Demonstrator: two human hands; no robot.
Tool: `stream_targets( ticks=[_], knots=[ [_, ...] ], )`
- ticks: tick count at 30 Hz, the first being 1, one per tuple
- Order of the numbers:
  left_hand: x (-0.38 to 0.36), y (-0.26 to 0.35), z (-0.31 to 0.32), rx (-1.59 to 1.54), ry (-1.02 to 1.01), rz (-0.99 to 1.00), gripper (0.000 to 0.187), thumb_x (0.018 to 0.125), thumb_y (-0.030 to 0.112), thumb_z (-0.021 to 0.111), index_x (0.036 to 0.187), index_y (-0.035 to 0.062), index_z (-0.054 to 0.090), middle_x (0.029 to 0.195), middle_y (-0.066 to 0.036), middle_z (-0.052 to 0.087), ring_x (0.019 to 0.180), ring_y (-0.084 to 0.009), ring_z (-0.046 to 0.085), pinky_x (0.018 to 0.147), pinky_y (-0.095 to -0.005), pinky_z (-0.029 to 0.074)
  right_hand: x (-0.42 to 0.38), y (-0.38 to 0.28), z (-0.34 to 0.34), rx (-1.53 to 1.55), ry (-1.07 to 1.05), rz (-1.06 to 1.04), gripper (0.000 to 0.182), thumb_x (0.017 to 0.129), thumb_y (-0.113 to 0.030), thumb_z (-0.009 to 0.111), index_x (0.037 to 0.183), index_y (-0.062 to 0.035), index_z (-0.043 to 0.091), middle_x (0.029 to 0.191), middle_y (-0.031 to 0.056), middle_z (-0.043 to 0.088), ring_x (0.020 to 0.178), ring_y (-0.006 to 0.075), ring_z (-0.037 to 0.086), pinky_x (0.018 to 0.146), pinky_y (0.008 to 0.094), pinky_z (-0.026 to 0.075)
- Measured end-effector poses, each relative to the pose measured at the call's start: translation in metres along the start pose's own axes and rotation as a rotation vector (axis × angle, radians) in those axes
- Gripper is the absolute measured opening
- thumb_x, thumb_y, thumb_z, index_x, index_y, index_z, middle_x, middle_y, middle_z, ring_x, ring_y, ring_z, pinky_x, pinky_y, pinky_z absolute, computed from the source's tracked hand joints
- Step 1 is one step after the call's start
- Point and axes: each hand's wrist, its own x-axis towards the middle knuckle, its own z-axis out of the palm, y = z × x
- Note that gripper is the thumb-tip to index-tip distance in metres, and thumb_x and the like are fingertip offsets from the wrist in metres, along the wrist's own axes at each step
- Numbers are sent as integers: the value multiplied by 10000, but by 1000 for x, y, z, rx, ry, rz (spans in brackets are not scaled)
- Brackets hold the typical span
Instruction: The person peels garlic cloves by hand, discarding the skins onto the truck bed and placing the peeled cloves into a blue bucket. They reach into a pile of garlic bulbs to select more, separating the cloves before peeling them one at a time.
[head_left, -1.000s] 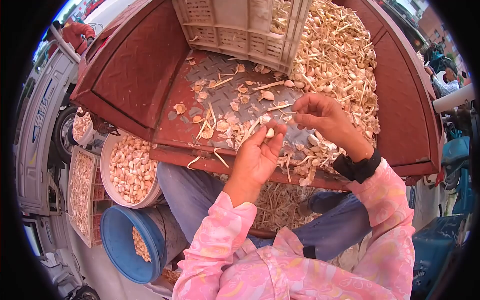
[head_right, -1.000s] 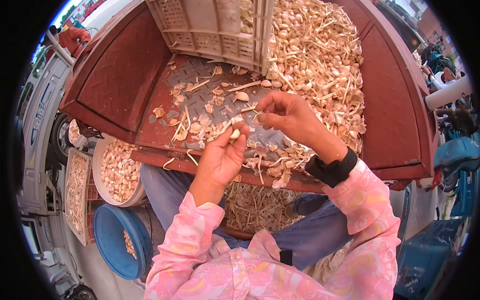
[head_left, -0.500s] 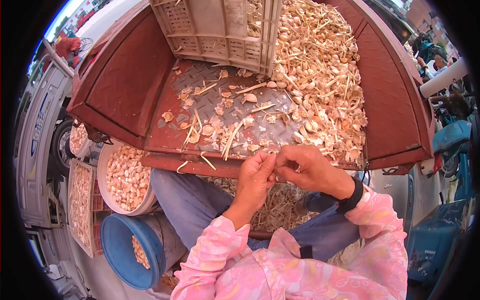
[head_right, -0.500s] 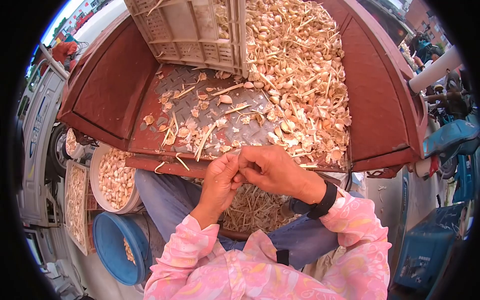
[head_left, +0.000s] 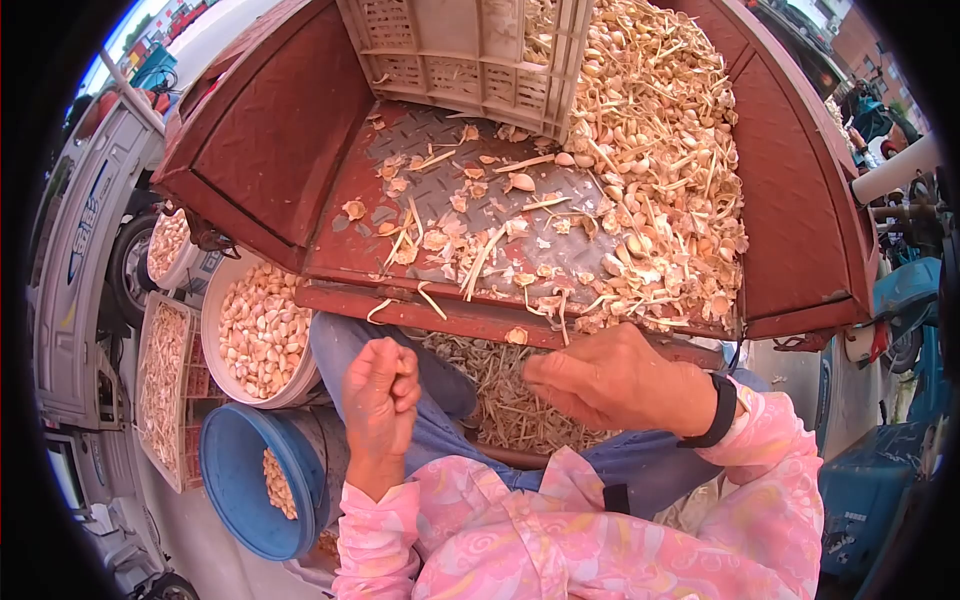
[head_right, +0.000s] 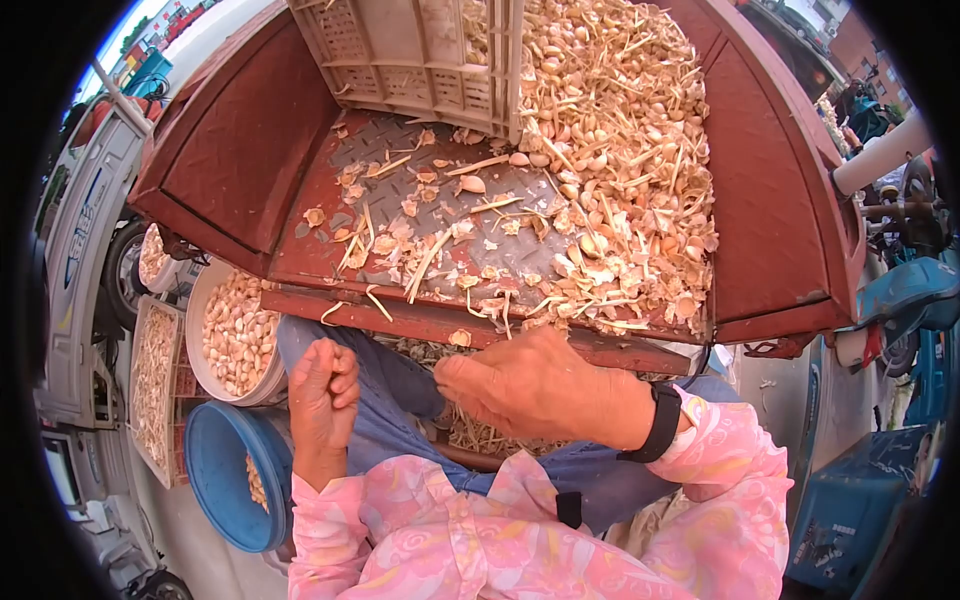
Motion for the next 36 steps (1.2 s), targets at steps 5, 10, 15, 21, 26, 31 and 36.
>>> stream_targets(
  ticks=[5, 10, 15, 21, 26, 31, 36],
  knots=[
    [-35, 92, -172, 865, 659, 498, 164, 898, 163, 551, 784, 56, 502, 656, 10, 499, 510, -53, 411, 445, -192, 338, 3, 84, 1, -238, 200, 371, 160, 837, -190, 553, 808, -32, 546, 795, 159, 569, 712, 335, 599, 591, 430, 462],
    [-88, 76, -300, 1920, 982, 273, 165, 846, 119, 577, 957, -3, 587, 859, -101, 579, 686, -179, 563, 628, -261, 473, 29, 136, 21, -303, 208, 428, 88, 792, -90, 539, 825, -10, 551, 809, 178, 568, 754, 348, 593, 636, 439, 466],
    [-51, 93, -198, 1259, 789, 576, 217, 879, 133, 543, 1042, 2, 598, 856, -100, 590, 729, -153, 568, 644, -239, 454, 26, 146, 18, -2, 203, 412, 139, 775, -45, 597, 903, -7, 561, 799, 133, 575, 709, 282, 601, 641, 363, 476],
    [38, 90, -123, 1298, 700, 856, 186, 911, 115, 488, 978, -14, 603, 725, -4, 548, 641, -67, 495, 576, -207, 411, 7, 112, 9, 753, 356, 509, 104, 808, -20, 625, 891, -28, 563, 797, 6, 577, 693, 83, 569, 606, 228, 456],
    [-32, 129, -207, 1383, 1078, 678, 217, 905, 105, 442, 1007, -13, 593, 664, -26, 527, 578, -107, 464, 565, -261, 405, -4, 106, 13, 990, 375, 529, 118, 808, -31, 647, 885, -31, 558, 811, -28, 563, 730, 34, 540, 662, 188, 449],
    [-93, 101, -286, 1958, 1063, 164, 263, 843, 32, 495, 1088, -19, 573, 928, -157, 631, 880, -221, 618, 815, -318, 460, -2, 103, 12, 1014, 344, 471, 139, 804, -27, 651, 902, -33, 552, 813, -25, 565, 737, 38, 547, 665, 192, 455],
    [-22, 72, -95, 976, 517, 583, 258, 921, 112, 491, 1140, -10, 553, 1055, -131, 622, 921, -160, 603, 777, -246, 468, 2, 85, 15, 1086, 361, 370, 150, 801, 12, 640, 900, -36, 539, 819, -17, 562, 748, 46, 555, 686, 193, 467]
  ],
)
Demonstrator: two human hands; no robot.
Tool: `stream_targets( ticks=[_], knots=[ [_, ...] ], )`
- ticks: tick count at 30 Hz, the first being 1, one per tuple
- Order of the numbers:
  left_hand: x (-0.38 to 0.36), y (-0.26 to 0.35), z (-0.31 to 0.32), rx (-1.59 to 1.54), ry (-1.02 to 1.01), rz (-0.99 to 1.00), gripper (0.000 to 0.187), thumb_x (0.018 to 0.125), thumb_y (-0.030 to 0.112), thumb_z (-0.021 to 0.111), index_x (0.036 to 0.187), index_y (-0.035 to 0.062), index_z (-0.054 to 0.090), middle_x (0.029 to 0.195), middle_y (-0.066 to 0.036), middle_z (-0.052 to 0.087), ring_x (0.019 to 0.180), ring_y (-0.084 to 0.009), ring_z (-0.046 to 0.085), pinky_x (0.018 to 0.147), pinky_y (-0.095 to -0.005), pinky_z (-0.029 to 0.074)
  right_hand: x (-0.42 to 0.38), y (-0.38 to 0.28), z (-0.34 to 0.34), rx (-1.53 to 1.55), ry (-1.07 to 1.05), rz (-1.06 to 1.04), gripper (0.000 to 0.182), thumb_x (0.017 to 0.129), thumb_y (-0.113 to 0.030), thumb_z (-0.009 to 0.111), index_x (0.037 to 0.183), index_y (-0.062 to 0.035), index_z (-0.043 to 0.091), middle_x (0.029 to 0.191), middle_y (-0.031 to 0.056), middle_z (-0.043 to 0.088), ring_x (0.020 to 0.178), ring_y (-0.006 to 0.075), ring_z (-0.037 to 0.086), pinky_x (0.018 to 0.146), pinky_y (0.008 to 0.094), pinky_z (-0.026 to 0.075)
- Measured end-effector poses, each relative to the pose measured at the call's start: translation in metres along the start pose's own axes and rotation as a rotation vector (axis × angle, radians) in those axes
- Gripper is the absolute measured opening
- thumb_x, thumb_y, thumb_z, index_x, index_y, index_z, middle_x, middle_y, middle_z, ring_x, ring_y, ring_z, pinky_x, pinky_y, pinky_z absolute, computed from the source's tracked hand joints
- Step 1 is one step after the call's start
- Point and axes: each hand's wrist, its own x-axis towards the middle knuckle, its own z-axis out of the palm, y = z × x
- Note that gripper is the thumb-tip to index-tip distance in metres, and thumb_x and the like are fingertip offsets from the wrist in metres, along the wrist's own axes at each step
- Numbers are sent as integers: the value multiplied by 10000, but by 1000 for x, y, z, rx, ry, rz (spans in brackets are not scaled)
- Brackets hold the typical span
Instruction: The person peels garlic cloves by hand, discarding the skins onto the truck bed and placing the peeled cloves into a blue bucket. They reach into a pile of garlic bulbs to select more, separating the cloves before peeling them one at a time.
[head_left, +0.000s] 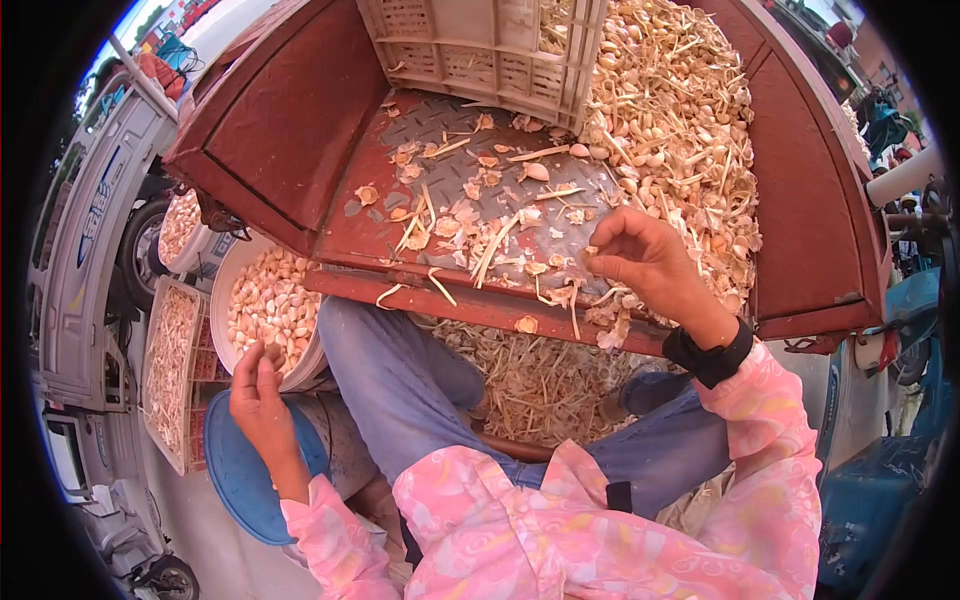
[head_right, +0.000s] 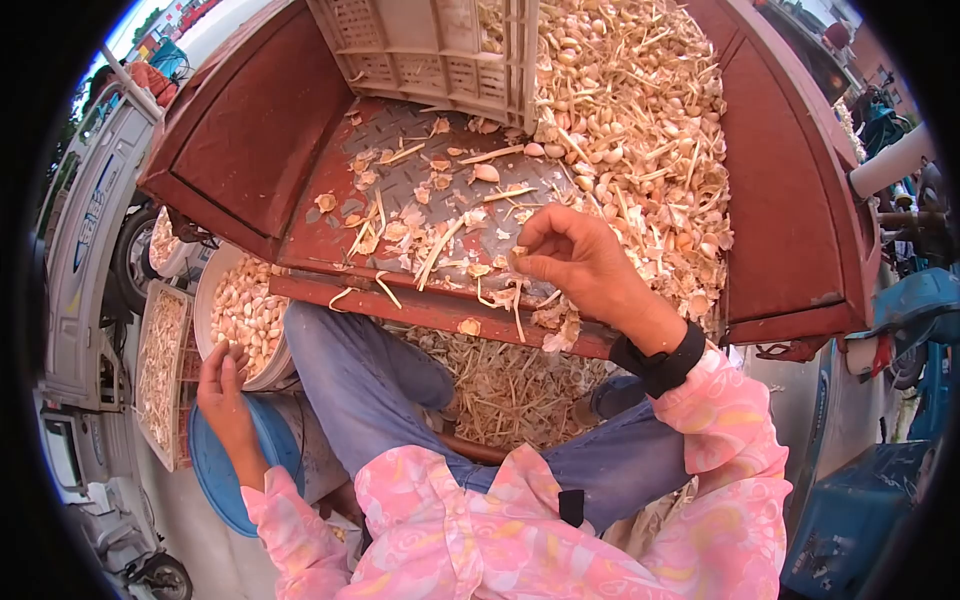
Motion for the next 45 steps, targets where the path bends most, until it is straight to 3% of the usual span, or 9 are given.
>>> stream_targets(
  ticks=[3, 7, 18, 24, 26, 32, 39, 42, 45],
  knots=[
    [-33, 75, 130, -552, -608, 11, 380, 907, 92, 526, 1262, -24, 453, 1131, -121, 584, 958, -154, 586, 823, -254, 455, -2, 2, 9, -75, -23, -26, 156, 802, 4, 645, 904, -38, 535, 823, -17, 558, 752, 51, 557, 691, 195, 469],
    [-63, 83, 225, -690, -944, -96, 362, 896, 97, 549, 1237, -11, 486, 1125, -109, 576, 984, -154, 585, 804, -246, 508, -6, -2, 7, -345, 2, -137, 149, 771, 20, 656, 869, -28, 554, 808, 10, 547, 743, 74, 568, 652, 214, 480],
    [-52, 71, 238, -903, -1093, -388, 230, 852, 70, 606, 1062, -11, 558, 957, -61, 613, 873, -115, 597, 773, -249, 504, -7, -4, -5, -336, -14, -1, 135, 731, 0, 680, 767, -12, 550, 629, 9, 549, 611, 77, 529, 542, 238, 438],
    [-42, 63, 238, -1116, -1130, -659, 229, 867, 85, 587, 1058, -27, 529, 899, -65, 587, 765, -99, 562, 692, -212, 480, -10, -16, -12, -394, -245, 255, 101, 761, -28, 648, 776, -6, 550, 646, 14, 555, 611, 79, 516, 536, 247, 416],
    [-37, 63, 235, -1154, -1103, -770, 230, 878, 79, 569, 1075, -29, 518, 897, -75, 569, 738, -104, 548, 662, -201, 473, -7, 0, -18, -414, -83, 133, 75, 780, -34, 619, 778, -4, 550, 676, 31, 566, 630, 93, 525, 558, 255, 422],
    [-48, 59, 239, -1091, -1149, -747, 185, 882, 65, 555, 1045, -20, 532, 893, -54, 579, 744, -91, 553, 670, -199, 481, -8, -7, -6, -822, 0, -354, 196, 850, -232, 583, 863, -48, 515, 775, 98, 504, 643, 293, 545, 565, 368, 445],
    [-73, 73, 243, -1163, -1036, -607, 176, 876, 71, 573, 1032, -12, 561, 845, -14, 597, 703, -64, 545, 644, -181, 455, -11, -4, 6, -1412, -52, -444, 146, 813, -165, 557, 782, -63, 457, 715, 72, 476, 662, 228, 586, 504, 352, 452],
    [-78, 75, 243, -1163, -994, -587, 183, 875, 70, 575, 1034, -19, 558, 855, -27, 597, 708, -68, 541, 647, -184, 454, -8, 8, 4, -1302, 69, -551, 161, 846, -175, 540, 781, -53, 457, 698, 88, 502, 621, 255, 578, 508, 362, 451],
    [-77, 79, 241, -1230, -1016, -598, 191, 871, 73, 580, 1038, -17, 550, 871, -39, 593, 710, -68, 535, 652, -180, 451, -4, 6, 0, -859, 204, -213, 237, 878, -232, 530, 737, -44, 495, 682, 116, 533, 604, 288, 581, 525, 387, 452]
  ],
)
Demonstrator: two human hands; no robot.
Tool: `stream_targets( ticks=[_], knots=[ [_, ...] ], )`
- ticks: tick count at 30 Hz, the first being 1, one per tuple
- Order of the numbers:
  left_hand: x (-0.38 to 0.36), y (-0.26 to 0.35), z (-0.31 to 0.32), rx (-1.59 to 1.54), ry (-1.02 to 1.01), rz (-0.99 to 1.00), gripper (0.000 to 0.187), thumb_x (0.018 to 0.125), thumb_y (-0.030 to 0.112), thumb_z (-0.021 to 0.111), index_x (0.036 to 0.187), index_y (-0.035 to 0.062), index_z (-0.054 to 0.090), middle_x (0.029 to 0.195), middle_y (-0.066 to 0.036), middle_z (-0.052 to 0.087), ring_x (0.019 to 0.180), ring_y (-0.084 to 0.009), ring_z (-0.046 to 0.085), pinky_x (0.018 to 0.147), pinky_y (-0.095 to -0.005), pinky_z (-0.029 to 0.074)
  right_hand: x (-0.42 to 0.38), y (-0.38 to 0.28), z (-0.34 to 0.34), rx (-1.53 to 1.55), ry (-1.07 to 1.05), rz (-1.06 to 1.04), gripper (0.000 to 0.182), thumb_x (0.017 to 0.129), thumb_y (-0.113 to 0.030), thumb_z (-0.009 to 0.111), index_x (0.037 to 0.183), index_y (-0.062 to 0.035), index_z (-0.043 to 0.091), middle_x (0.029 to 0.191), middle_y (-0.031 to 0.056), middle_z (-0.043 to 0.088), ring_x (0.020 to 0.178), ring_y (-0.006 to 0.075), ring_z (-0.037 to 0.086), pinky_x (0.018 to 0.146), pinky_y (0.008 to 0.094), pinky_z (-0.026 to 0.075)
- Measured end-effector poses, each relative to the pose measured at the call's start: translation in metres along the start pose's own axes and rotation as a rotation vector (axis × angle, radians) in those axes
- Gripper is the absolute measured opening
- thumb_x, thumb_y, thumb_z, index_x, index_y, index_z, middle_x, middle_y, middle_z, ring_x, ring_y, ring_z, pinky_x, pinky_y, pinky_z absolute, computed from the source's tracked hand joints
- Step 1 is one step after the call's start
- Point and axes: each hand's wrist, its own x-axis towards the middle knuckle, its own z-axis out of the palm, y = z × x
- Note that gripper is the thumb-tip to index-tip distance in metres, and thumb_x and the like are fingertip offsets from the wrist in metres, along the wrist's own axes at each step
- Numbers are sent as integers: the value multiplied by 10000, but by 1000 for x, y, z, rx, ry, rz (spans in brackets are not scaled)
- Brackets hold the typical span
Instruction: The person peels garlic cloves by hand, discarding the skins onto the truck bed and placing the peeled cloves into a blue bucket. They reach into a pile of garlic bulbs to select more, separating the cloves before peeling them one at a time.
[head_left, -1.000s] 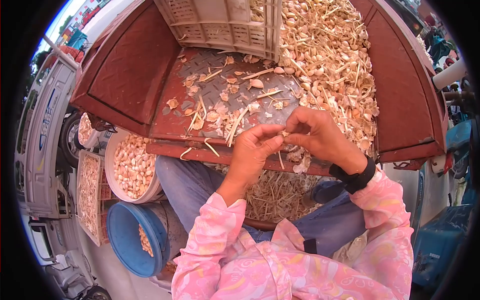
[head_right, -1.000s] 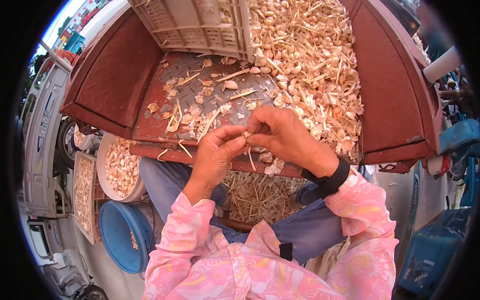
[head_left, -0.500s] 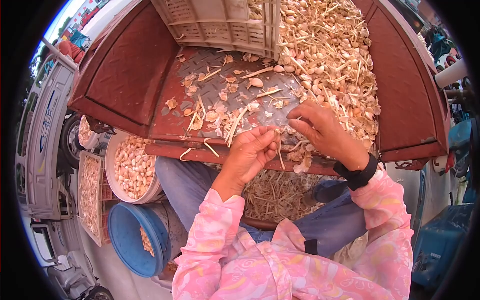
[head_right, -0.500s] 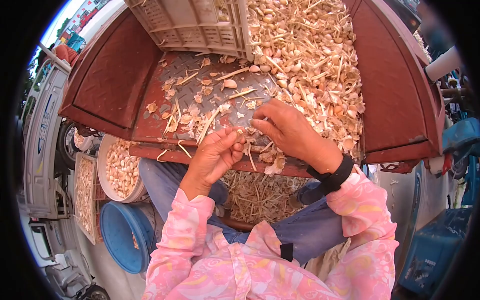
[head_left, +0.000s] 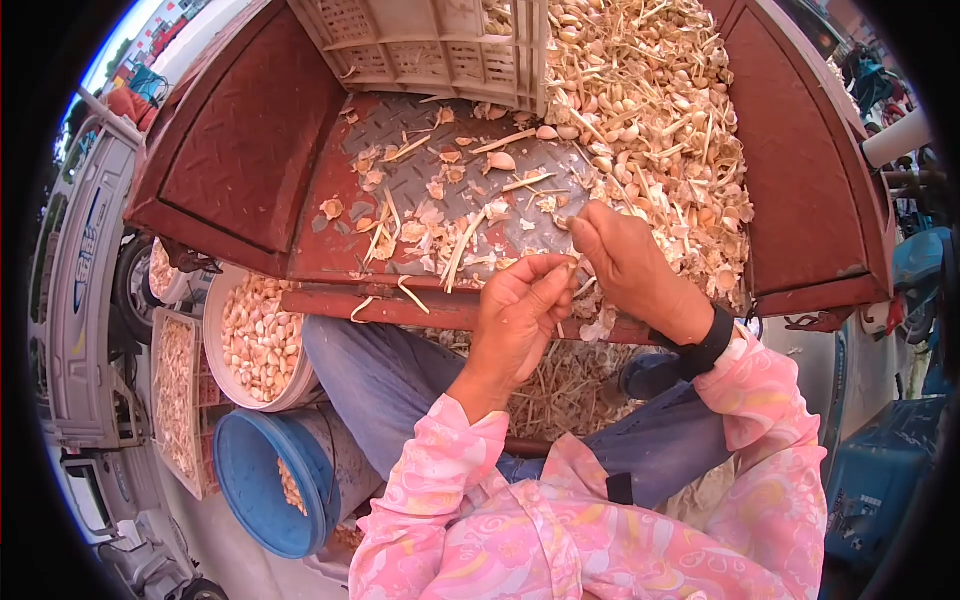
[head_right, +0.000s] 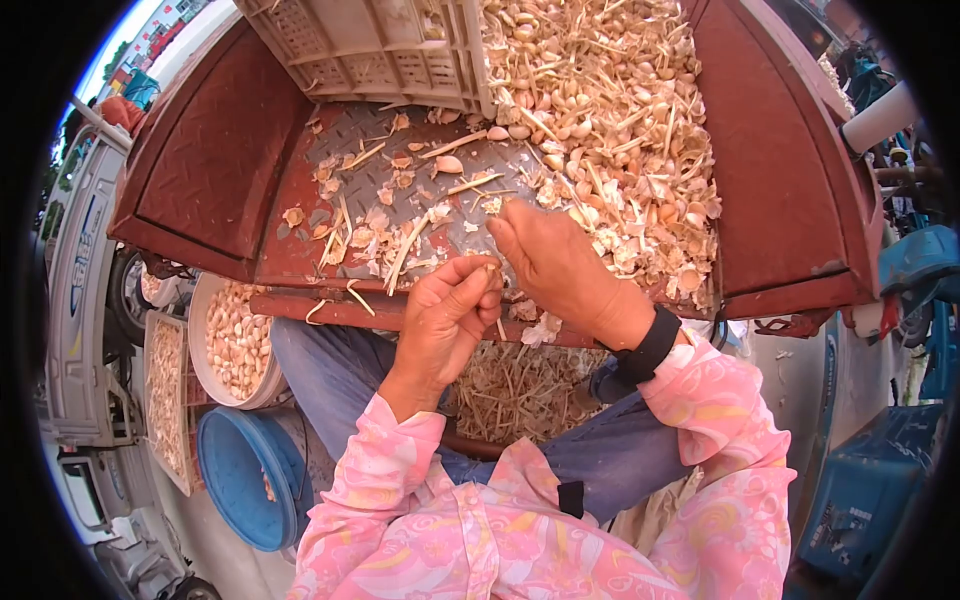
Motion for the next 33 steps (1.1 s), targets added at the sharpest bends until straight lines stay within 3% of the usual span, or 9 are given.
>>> stream_targets(
  ticks=[3, 6, 10, 13, 17, 21, 24, 30, 33],
  knots=[
    [-7, 14, -3, -23, 5, -76, 177, 894, 88, 541, 1045, -3, 536, 873, -52, 528, 714, -92, 478, 626, -215, 417, 9, 12, -13, -327, -251, 158, 320, 894, -292, 520, 694, -44, 545, 668, 132, 555, 608, 330, 584, 556, 423, 452],
    [-20, 48, -14, -148, 1, -5, 178, 898, 94, 525, 1049, 0, 522, 876, -67, 507, 712, -105, 474, 614, -220, 408, 16, 4, -12, -453, -293, -15, 263, 870, -282, 560, 757, -45, 575, 739, 137, 554, 652, 355, 561, 558, 424, 426],
    [-29, 96, -40, -250, 164, 150, 95, 879, 42, 506, 965, 15, 534, 894, -91, 573, 739, -145, 560, 617, -234, 487, 72, 20, 15, -346, -117, -150, 121, 818, -154, 565, 862, -42, 580, 885, 152, 565, 771, 345, 584, 640, 440, 456],
    [-29, 103, -42, -102, 293, 209, 105, 877, 38, 502, 971, 13, 543, 924, -100, 596, 778, -157, 595, 640, -238, 522, 112, 33, 43, -408, -139, -226, 143, 792, -85, 549, 927, -46, 576, 890, 164, 567, 765, 355, 586, 655, 442, 464],
    [-23, 91, -41, 39, 290, 146, 148, 901, 84, 499, 1009, -2, 552, 921, -89, 595, 785, -130, 582, 655, -196, 512, 121, 39, 53, -445, -241, -255, 166, 749, -19, 557, 913, -27, 582, 804, 147, 591, 753, 290, 617, 653, 382, 483],
    [-1, 67, -18, 184, 276, 45, 214, 945, 179, 478, 1059, 8, 537, 915, -61, 598, 771, -103, 572, 633, -189, 479, 86, 13, 32, 487, -262, 85, 173, 809, -91, 614, 958, -11, 579, 844, 120, 604, 757, 204, 615, 679, 295, 475],
    [16, 41, -14, -63, 97, -42, 224, 943, 199, 487, 1084, 29, 527, 906, -58, 597, 765, -93, 567, 624, -192, 467, 52, -15, 5, 272, -194, -130, 167, 804, -112, 622, 936, -20, 581, 808, 120, 581, 717, 230, 600, 638, 310, 469],
    [13, 6, -4, -150, 0, -101, 160, 924, 204, 528, 967, 50, 531, 756, -1, 507, 565, -16, 404, 441, -127, 310, 6, -17, -12, -190, -21, -235, 113, 790, -135, 624, 807, -53, 549, 743, 113, 509, 648, 306, 532, 551, 363, 423],
    [11, -1, -4, -123, -33, -67, 168, 914, 205, 546, 958, 43, 544, 735, 12, 504, 546, 2, 387, 438, -124, 293, 4, -17, -13, -6, -34, -72, 173, 850, -154, 564, 765, -14, 507, 661, 124, 506, 599, 300, 517, 529, 351, 398]
  ],
)
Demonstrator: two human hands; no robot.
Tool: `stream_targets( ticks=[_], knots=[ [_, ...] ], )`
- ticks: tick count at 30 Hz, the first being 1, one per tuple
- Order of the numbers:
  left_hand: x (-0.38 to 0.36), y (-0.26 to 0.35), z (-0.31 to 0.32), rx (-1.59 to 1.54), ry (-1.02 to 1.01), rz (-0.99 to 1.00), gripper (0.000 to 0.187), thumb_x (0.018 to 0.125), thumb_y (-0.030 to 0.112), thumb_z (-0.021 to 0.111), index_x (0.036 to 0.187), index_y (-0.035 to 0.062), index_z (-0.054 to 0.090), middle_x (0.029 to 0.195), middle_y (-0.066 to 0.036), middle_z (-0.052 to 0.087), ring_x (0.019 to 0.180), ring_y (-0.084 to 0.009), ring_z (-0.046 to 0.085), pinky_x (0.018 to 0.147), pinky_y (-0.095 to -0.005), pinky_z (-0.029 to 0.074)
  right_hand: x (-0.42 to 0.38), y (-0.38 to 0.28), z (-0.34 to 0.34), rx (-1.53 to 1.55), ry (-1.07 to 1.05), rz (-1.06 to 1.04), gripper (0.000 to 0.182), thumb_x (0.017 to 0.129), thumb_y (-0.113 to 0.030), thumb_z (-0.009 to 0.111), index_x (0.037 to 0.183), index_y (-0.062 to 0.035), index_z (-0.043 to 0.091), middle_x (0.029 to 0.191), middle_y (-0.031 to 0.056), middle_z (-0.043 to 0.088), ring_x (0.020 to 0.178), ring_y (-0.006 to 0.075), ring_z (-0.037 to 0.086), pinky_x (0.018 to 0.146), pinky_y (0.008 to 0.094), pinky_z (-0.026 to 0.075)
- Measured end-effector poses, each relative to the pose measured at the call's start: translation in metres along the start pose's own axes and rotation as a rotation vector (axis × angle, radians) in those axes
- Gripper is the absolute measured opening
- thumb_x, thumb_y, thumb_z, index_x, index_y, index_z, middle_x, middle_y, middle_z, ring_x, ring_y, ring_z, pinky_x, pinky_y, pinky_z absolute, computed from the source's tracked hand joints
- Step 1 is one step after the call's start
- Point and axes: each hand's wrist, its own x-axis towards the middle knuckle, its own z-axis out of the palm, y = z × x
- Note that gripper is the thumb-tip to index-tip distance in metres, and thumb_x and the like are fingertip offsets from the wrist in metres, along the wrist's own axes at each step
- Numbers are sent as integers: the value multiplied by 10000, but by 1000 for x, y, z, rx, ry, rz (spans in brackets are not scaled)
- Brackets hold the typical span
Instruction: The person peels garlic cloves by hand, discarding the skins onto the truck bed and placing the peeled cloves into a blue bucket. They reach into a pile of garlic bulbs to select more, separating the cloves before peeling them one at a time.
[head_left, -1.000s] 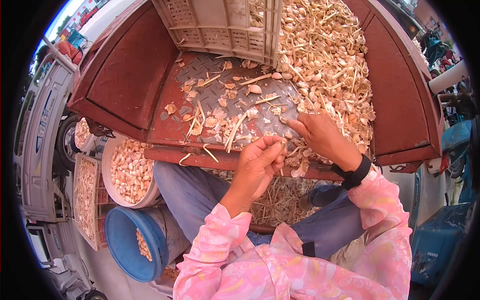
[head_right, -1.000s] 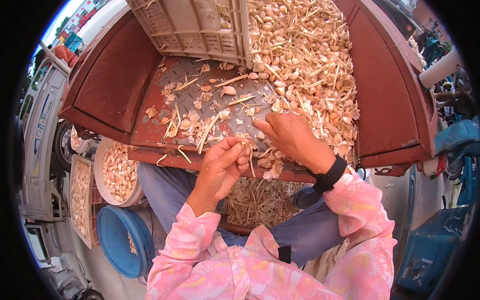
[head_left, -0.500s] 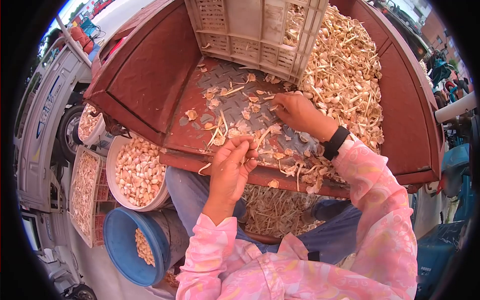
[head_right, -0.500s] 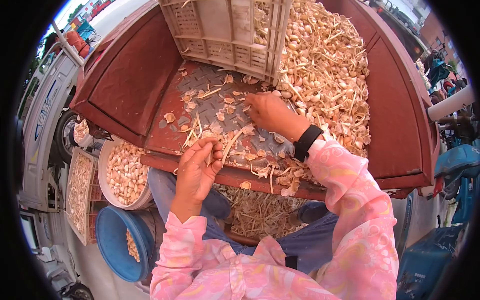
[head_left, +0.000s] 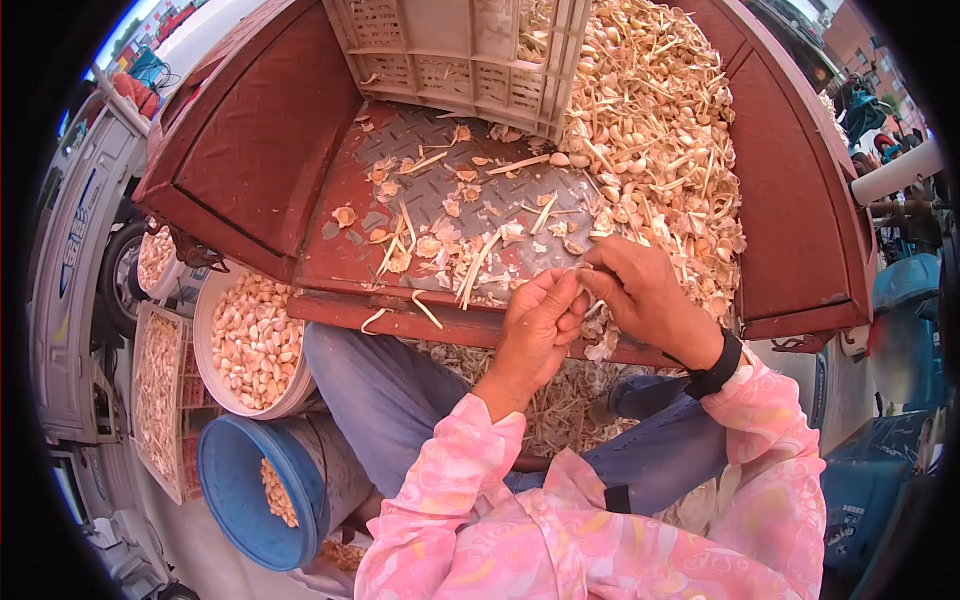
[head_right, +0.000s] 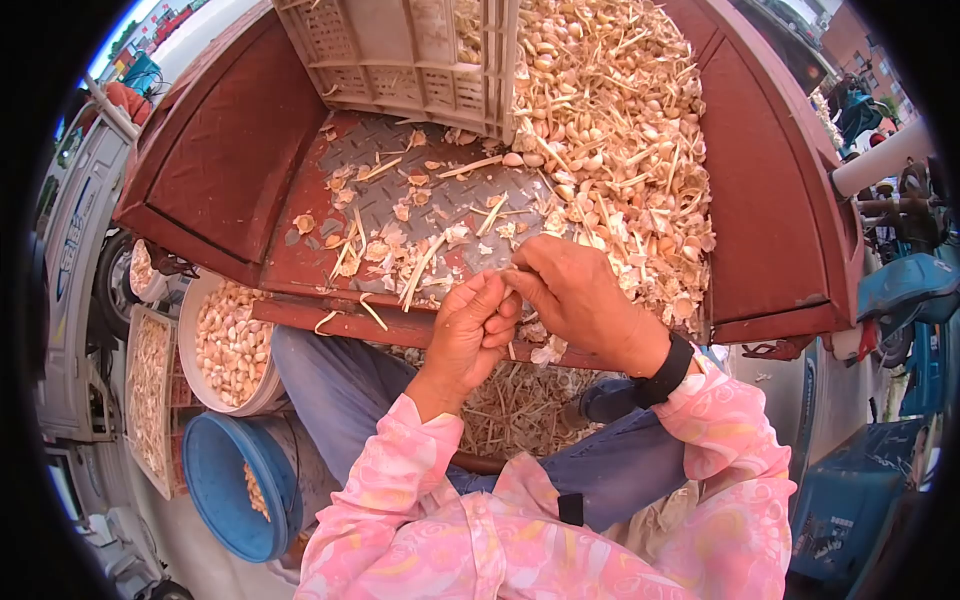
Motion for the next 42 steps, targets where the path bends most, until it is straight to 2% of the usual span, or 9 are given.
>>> stream_targets(
  ticks=[5, 9, 20, 23, 27, 29, 32, 35, 42],
  knots=[
    [-7, 5, 9, -26, 5, -35, 185, 919, 172, 523, 1019, 17, 545, 732, 0, 492, 540, -11, 376, 434, -130, 294, 5, 10, 3, 345, -152, 330, 266, 898, -188, 513, 733, 19, 485, 601, 103, 484, 546, 216, 464, 524, 334, 376],
    [-13, 23, -4, -93, 51, -91, 245, 936, 201, 461, 1063, 0, 522, 773, -41, 512, 574, -53, 435, 438, -138, 347, 10, 23, -2, -164, -391, -92, 156, 833, -159, 557, 823, -9, 596, 637, 130, 526, 662, 315, 582, 610, 393, 445],
    [-13, 51, -25, -160, 161, -107, 258, 935, 229, 446, 1092, 42, 527, 865, -110, 622, 668, -141, 610, 500, -188, 493, 138, 86, 75, -460, -167, -235, 122, 758, -77, 560, 869, -35, 588, 705, 146, 580, 725, 365, 582, 651, 434, 469],
    [-11, 50, -30, -132, 150, -71, 301, 946, 252, 426, 1136, 32, 505, 929, -148, 616, 750, -183, 636, 543, -215, 543, 139, 79, 64, -543, -320, -181, 105, 752, -75, 551, 839, -27, 585, 725, 151, 587, 704, 373, 577, 630, 433, 463],
    [-2, 38, -24, -274, 166, -103, 349, 961, 295, 398, 1170, 26, 472, 1021, -199, 587, 868, -240, 638, 606, -246, 581, 106, 29, 18, 57, -376, -9, 80, 768, -82, 613, 813, -16, 608, 699, 106, 577, 649, 275, 577, 604, 363, 458],
    [6, 27, -17, -371, 175, -156, 337, 958, 310, 418, 1132, 28, 482, 988, -163, 577, 806, -193, 616, 561, -195, 545, 86, 14, 6, 137, -598, -260, 104, 796, -75, 620, 879, -13, 630, 735, 87, 583, 707, 207, 580, 617, 311, 444],
    [15, 14, -23, -603, 101, -252, 319, 953, 298, 440, 1103, 23, 504, 949, -167, 548, 665, -145, 523, 477, -168, 477, 66, 18, -12, 22, -316, -88, 139, 793, -118, 600, 868, -6, 636, 814, 143, 625, 734, 306, 606, 666, 358, 472],
    [-8, 44, -29, -627, 24, -176, 293, 953, 274, 442, 1100, 33, 519, 915, -167, 538, 631, -125, 474, 427, -155, 413, 49, 51, -24, -216, -207, 37, 113, 797, -103, 577, 856, -14, 615, 790, 144, 615, 747, 314, 609, 670, 383, 474],
    [-136, 217, -121, 114, 363, 654, 306, 954, 216, 437, 1163, 5, 510, 947, -154, 535, 612, -90, 426, 434, -165, 356, 23, 67, 6, -530, -246, 10, 77, 773, -111, 570, 755, -44, 536, 778, 112, 551, 718, 314, 580, 633, 417, 457]
  ],
)
